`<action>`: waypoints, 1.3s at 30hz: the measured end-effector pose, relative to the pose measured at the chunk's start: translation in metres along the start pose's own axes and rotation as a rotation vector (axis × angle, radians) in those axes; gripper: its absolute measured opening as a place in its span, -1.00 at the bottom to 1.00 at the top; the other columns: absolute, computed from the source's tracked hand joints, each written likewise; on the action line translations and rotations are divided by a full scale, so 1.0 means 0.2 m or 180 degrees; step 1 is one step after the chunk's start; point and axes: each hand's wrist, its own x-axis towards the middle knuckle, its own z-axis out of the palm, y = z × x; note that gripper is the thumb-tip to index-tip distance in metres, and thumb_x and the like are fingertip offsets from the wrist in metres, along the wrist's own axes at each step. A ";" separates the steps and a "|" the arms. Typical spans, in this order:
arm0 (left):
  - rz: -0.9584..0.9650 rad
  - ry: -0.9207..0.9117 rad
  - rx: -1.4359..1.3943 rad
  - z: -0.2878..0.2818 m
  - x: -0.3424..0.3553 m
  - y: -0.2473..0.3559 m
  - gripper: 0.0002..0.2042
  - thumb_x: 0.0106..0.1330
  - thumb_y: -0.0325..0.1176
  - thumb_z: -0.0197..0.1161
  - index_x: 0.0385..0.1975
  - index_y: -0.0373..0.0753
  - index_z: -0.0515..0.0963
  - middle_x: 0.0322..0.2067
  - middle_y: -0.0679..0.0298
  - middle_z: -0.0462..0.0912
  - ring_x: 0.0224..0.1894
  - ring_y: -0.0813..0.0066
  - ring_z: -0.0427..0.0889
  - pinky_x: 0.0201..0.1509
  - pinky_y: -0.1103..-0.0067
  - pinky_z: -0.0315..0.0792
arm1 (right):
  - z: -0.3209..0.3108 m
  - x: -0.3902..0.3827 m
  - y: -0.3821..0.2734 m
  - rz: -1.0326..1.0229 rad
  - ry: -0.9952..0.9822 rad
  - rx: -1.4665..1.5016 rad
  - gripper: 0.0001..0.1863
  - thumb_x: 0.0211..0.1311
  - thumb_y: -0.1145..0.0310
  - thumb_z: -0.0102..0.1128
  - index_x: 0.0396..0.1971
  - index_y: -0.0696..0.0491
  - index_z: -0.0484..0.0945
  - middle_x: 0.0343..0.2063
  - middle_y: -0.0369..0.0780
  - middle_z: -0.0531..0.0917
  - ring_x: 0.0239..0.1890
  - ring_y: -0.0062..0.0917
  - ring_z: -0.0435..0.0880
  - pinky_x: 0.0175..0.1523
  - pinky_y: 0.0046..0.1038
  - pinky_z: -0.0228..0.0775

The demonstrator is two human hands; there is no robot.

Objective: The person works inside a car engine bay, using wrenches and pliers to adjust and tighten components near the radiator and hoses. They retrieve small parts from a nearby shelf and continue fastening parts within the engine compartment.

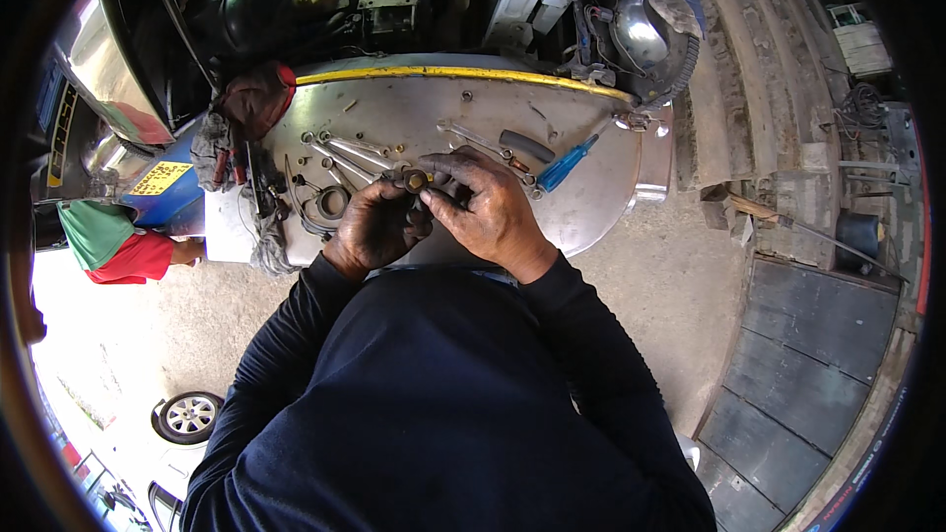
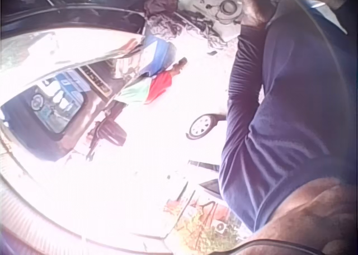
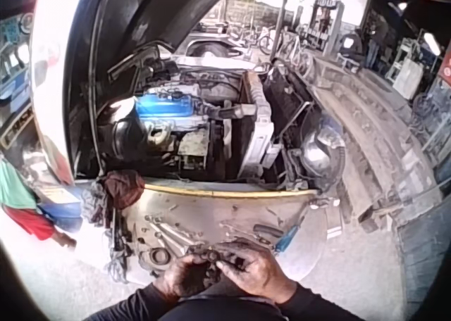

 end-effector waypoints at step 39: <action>0.0303 -0.0115 0.0355 0.09 0.02 0.01 -0.43 0.41 -0.63 -0.14 0.46 -0.42 0.12 0.34 -0.13 0.36 0.24 0.05 0.53 0.30 0.24 0.49 | -0.01 -0.03 0.03 0.0217 -0.0259 -0.0259 -0.81 0.17 0.46 0.37 -0.22 0.14 0.66 -0.27 -0.08 0.75 -0.26 -0.17 0.75 -0.14 -0.32 0.57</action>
